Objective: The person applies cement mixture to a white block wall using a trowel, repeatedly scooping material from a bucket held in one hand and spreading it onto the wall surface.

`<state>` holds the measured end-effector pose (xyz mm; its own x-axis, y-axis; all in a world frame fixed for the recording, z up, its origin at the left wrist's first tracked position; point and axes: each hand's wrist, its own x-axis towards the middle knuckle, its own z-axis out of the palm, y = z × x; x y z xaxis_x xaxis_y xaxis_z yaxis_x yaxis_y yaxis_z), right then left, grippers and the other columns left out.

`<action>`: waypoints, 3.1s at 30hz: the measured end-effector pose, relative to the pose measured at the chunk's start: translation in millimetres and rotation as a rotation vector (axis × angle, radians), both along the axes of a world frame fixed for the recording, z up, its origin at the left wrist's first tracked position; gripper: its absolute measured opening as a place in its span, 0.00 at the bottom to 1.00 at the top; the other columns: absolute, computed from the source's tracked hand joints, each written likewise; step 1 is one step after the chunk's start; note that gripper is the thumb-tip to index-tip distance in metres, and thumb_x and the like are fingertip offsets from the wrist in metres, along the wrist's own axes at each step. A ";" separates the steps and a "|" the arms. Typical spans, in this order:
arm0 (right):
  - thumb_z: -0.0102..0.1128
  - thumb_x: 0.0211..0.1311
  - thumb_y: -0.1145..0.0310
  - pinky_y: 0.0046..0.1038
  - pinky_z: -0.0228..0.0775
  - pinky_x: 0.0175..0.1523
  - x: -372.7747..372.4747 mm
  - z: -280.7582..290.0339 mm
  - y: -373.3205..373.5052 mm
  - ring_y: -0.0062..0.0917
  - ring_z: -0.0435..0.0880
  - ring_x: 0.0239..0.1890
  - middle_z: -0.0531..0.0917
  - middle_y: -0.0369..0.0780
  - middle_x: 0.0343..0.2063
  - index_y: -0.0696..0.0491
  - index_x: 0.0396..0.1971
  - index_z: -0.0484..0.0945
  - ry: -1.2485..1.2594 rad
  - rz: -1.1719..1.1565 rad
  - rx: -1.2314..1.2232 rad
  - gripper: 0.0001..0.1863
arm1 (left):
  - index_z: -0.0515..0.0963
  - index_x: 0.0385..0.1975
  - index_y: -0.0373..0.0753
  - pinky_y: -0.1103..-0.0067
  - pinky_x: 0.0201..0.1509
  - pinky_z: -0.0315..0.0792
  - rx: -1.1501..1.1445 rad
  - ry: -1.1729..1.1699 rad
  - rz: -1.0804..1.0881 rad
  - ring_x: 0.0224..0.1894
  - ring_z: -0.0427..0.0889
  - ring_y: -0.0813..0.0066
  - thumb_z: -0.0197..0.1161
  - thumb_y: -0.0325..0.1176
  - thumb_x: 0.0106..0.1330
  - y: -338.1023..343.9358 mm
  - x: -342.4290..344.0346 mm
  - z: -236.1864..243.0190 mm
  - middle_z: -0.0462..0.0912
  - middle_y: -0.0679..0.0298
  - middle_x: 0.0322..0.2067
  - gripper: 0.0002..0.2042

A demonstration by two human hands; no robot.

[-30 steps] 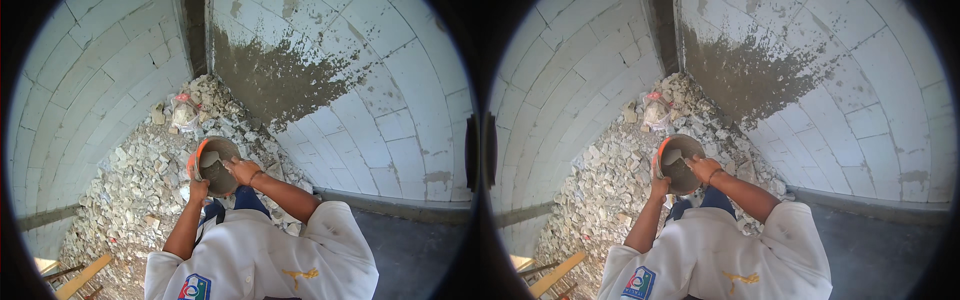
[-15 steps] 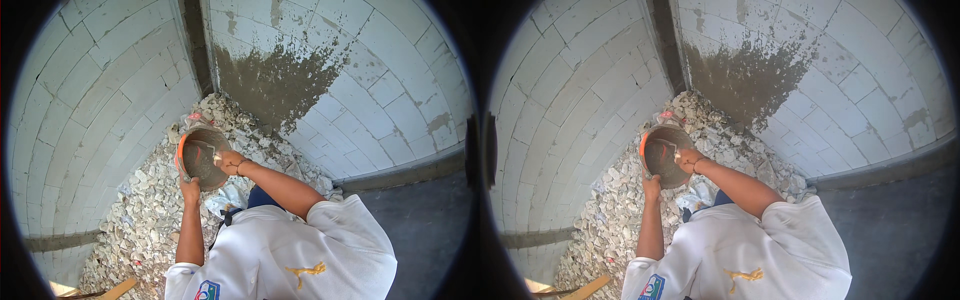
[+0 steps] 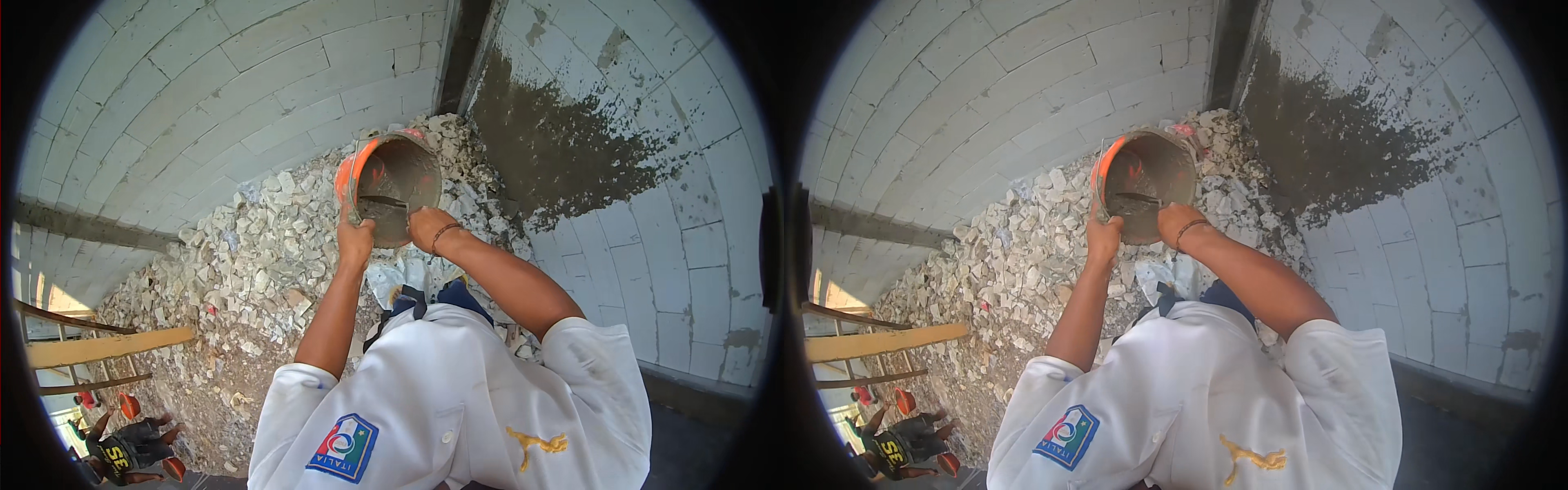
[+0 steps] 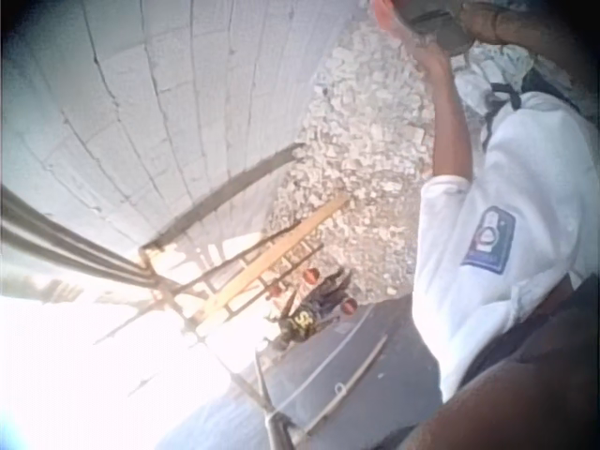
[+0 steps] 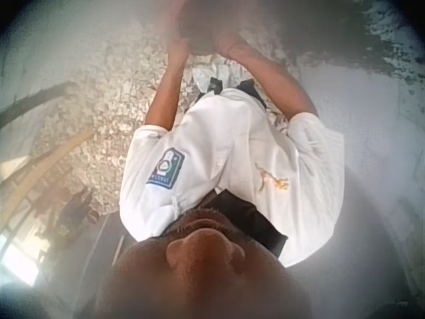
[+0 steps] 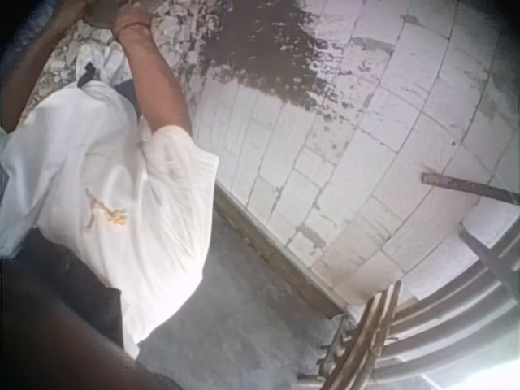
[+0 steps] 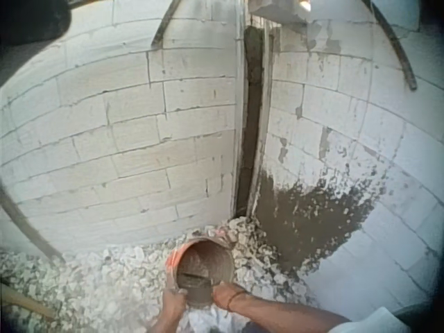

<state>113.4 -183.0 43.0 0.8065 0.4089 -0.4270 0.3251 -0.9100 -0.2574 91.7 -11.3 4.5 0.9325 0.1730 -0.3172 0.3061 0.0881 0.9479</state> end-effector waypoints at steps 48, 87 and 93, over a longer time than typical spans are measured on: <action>0.52 0.63 0.58 0.22 0.69 0.23 246.9 107.9 -461.1 0.18 0.75 0.20 0.77 0.36 0.23 0.57 0.43 0.75 -0.554 -0.948 0.861 0.18 | 0.64 0.53 0.26 0.65 0.39 0.80 -0.183 0.487 0.664 0.39 0.79 0.57 0.53 0.23 0.53 -61.1 -79.8 -67.0 0.74 0.51 0.43 0.24; 0.54 0.55 0.64 0.29 0.71 0.22 42.3 -12.6 -158.4 0.25 0.78 0.19 0.78 0.41 0.19 0.58 0.28 0.75 0.451 -0.392 0.625 0.11 | 0.58 0.65 0.39 0.78 0.52 0.69 0.098 -0.068 -0.271 0.47 0.76 0.68 0.54 0.18 0.50 -105.6 55.5 38.3 0.74 0.55 0.51 0.36; 0.56 0.54 0.58 0.42 0.72 0.44 44.7 -37.8 -150.9 0.46 0.81 0.37 0.81 0.52 0.30 0.59 0.35 0.77 -0.049 -0.098 0.272 0.18 | 0.65 0.55 0.34 0.75 0.41 0.75 -0.214 0.059 0.163 0.37 0.78 0.70 0.51 0.19 0.51 -126.1 24.1 -21.0 0.76 0.60 0.39 0.26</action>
